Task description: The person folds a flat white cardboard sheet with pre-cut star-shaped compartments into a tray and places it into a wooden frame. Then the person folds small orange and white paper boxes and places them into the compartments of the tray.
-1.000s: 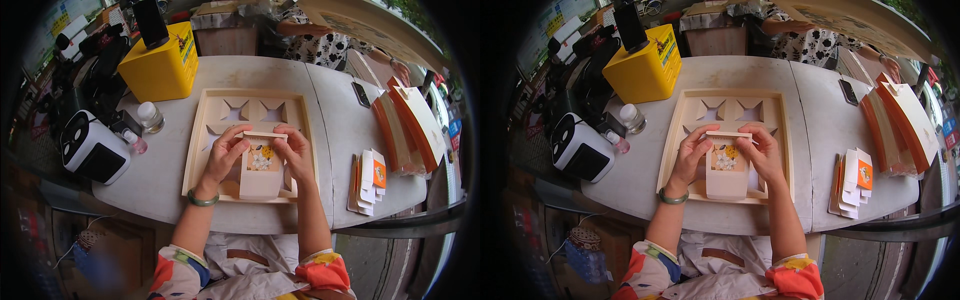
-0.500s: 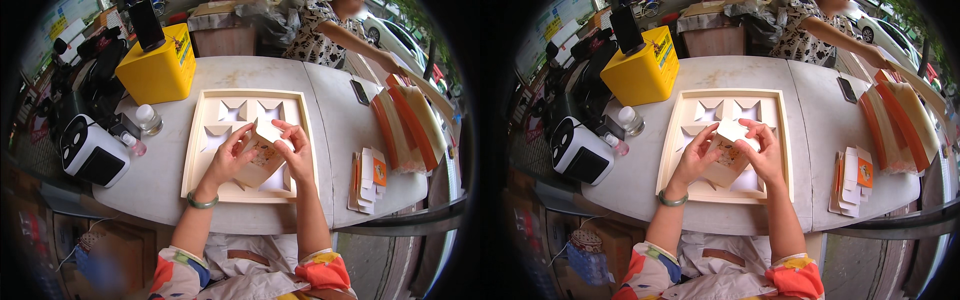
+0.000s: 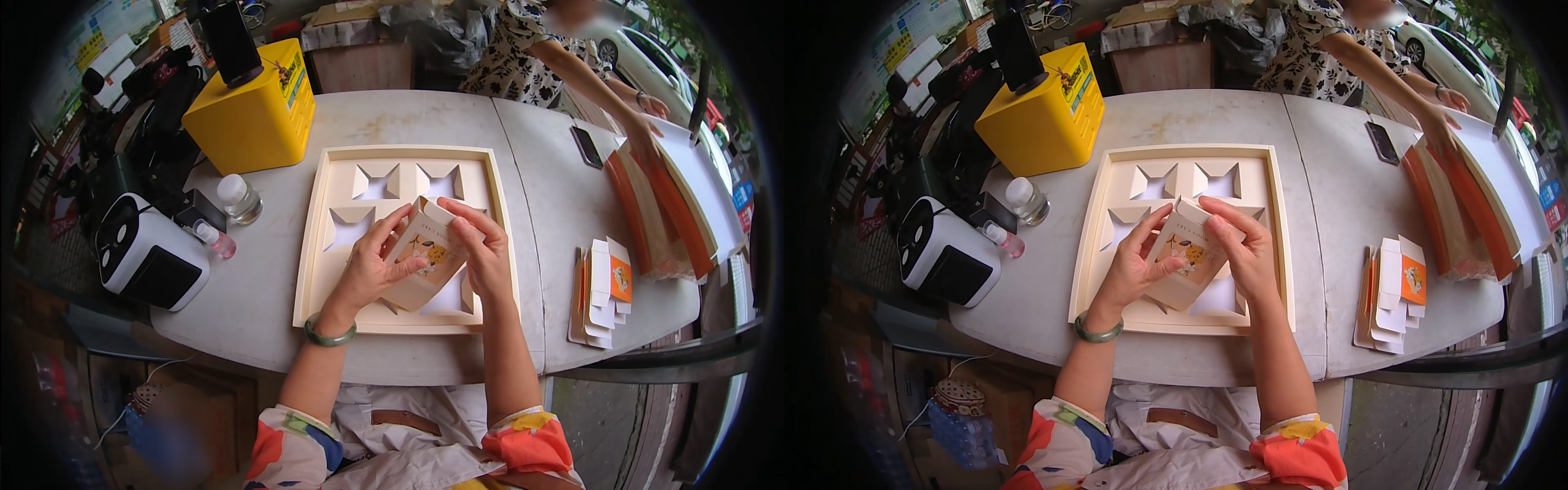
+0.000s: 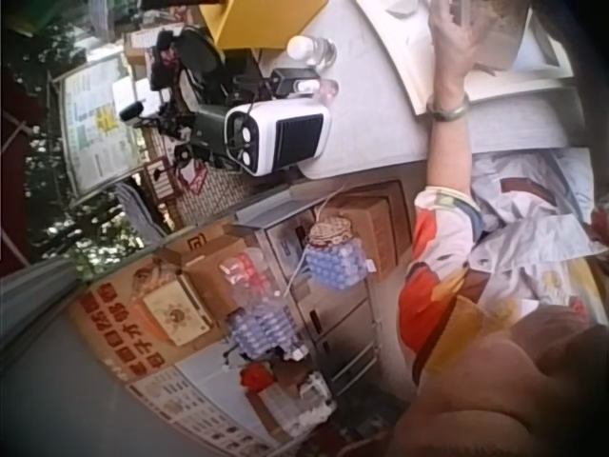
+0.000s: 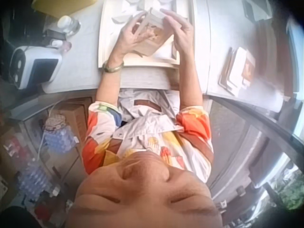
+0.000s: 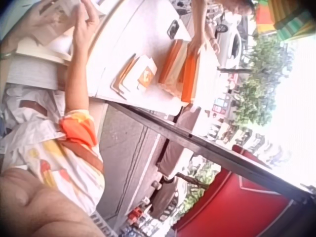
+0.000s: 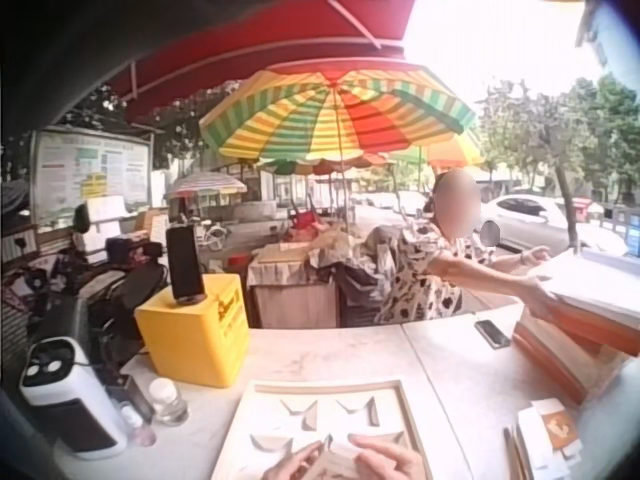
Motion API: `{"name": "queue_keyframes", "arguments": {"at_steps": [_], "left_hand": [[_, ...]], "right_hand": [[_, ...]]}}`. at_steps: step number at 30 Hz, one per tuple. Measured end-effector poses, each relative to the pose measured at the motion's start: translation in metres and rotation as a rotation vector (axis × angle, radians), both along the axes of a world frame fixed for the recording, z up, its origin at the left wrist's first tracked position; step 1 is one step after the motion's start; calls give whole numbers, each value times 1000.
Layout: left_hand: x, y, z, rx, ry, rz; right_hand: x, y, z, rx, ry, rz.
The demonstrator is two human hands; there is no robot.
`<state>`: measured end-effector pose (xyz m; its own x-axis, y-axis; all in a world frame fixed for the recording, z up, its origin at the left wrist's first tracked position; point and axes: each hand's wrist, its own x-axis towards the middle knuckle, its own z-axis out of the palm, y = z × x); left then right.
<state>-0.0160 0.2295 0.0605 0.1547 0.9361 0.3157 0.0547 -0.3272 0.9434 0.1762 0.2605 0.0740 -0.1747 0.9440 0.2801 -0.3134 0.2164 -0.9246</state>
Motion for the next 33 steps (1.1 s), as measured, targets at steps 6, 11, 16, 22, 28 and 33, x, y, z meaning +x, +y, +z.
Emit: {"name": "queue_keyframes", "arguments": {"at_steps": [6,11,16,22,28,33], "left_hand": [[1,-1,1,13,-18,-9],[1,0,-1,26,13,3],[-1,2,-7,49,48,38],[0,2,-5,64,75,35],[1,3,-11,70,82,53],[2,3,-2,-4,-43,21]], "right_hand": [[2,2,-2,-40,40,32],[0,-1,4,88,-68,5],[-4,-5,10,206,-165,-5],[-4,-4,10,283,-285,-51],[-6,0,4,262,-313,-46],[-7,-1,3,292,-296,-84]]}}
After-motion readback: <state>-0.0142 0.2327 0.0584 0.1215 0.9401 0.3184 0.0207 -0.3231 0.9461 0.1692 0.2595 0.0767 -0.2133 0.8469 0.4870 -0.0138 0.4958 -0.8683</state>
